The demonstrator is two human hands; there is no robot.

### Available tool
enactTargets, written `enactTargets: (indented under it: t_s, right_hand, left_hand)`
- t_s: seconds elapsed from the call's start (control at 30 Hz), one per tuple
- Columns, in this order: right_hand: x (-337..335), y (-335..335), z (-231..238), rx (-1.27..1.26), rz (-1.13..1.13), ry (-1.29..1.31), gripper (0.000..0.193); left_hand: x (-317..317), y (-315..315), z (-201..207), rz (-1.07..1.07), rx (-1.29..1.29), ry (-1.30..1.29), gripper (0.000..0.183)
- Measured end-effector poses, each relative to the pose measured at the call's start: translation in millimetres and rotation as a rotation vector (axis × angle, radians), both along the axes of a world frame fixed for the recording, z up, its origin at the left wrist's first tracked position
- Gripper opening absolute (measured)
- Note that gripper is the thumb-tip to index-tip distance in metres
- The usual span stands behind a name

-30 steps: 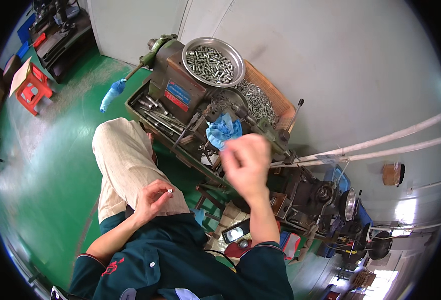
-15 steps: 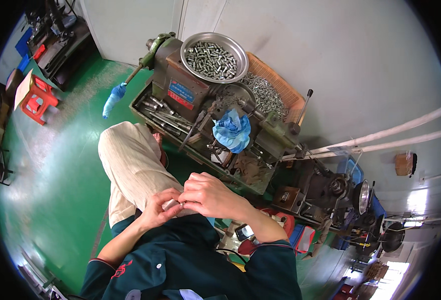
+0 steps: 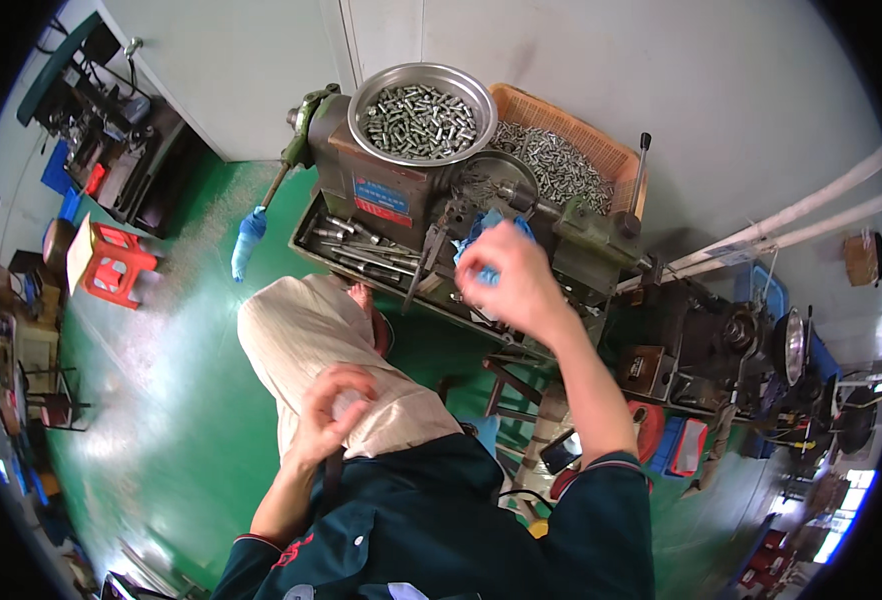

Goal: The person operates a manual threading machine by feeding small metal pins into it and using a lever to process them.

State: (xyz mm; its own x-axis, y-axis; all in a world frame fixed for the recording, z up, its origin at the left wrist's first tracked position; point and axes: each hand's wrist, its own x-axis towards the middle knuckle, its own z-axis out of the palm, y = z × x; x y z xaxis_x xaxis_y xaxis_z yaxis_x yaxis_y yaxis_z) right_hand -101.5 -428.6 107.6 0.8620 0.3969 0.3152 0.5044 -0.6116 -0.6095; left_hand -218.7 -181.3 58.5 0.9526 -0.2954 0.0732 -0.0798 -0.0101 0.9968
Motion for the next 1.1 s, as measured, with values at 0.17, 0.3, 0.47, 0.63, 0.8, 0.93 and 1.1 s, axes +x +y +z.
enactTargets:
  t_s: [0.17,0.3,0.47,0.63,0.8,0.93,1.1]
  right_hand:
    - [58,-33,-44,0.06,-0.347,-0.095,0.007]
    - [70,-26,-60,0.061,-0.299,-0.121,0.008]
    - [74,-23,-64,-0.008,-0.293,-0.1,0.008]
    - [78,-23,-62,-0.046,-0.286,-0.131,0.007]
    - [76,-24,-64,-0.11,-0.234,-0.291,0.005]
    - [77,-19,-40,-0.021,-0.338,-0.402,0.004]
    - [105,-8,-3,0.057,-0.357,-0.613,0.005]
  left_hand:
    - [44,58,-1,0.538,0.108,-0.156,0.005]
    - [84,109,-10,0.837,0.172,-0.215,0.007]
    - [133,139,-32,0.847,0.28,-0.213,0.014]
    - [162,128,-43,0.764,0.494,-0.225,0.023]
    - [174,110,-40,0.541,0.773,-0.115,0.038]
    - [174,105,-39,0.609,0.902,-0.161,0.037]
    - [172,102,-46,0.692,1.024,-0.174,0.039]
